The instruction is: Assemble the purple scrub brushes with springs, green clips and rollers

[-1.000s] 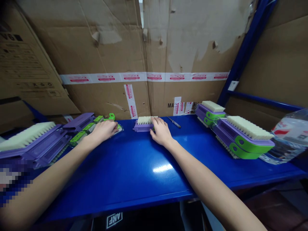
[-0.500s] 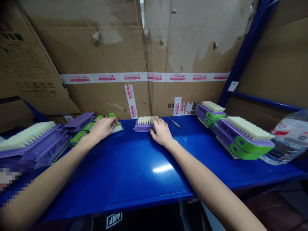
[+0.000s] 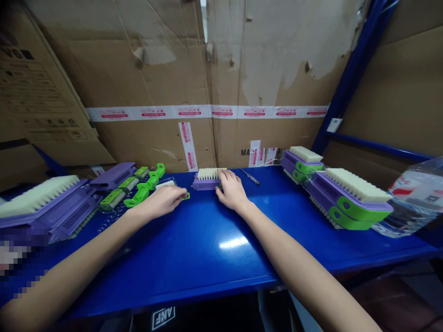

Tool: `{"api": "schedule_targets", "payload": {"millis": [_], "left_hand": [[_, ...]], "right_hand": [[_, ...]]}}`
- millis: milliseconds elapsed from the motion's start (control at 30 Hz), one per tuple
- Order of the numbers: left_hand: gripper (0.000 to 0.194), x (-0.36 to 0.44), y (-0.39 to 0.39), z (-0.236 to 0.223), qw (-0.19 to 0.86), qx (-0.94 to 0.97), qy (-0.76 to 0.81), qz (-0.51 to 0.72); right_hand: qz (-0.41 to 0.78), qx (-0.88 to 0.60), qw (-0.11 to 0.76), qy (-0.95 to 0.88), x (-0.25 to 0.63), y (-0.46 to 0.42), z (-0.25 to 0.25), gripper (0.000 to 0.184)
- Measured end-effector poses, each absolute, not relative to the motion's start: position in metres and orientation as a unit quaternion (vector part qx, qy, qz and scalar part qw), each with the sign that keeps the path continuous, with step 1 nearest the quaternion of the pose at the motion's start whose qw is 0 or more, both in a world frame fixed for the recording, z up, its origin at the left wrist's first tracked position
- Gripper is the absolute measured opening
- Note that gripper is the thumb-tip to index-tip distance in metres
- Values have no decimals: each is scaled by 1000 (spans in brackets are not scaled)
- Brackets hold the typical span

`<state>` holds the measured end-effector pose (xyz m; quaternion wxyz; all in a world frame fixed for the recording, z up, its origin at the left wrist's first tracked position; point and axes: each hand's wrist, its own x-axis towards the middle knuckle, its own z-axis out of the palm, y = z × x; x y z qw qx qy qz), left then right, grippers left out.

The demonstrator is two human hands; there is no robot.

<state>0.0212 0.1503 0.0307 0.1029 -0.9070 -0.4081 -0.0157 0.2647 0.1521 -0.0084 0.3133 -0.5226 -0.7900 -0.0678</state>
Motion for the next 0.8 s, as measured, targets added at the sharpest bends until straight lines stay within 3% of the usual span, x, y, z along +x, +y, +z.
{"api": "schedule_targets", "payload": {"millis": [133, 433, 567, 800], "left_hand": [[18, 15, 134, 39, 154, -870, -469, 11], [37, -51, 78, 63, 169, -699, -692, 63], [45, -83, 72, 65, 109, -634, -761, 82], [49, -99, 73, 44, 28, -657, -751, 51]], "right_hand": [[-66, -525, 311, -790, 265, 152, -8, 56], [-64, -523, 312, -791, 265, 152, -9, 57], [-67, -525, 311, -789, 264, 152, -10, 57], [-65, -530, 300, -790, 264, 151, -8, 56]]}}
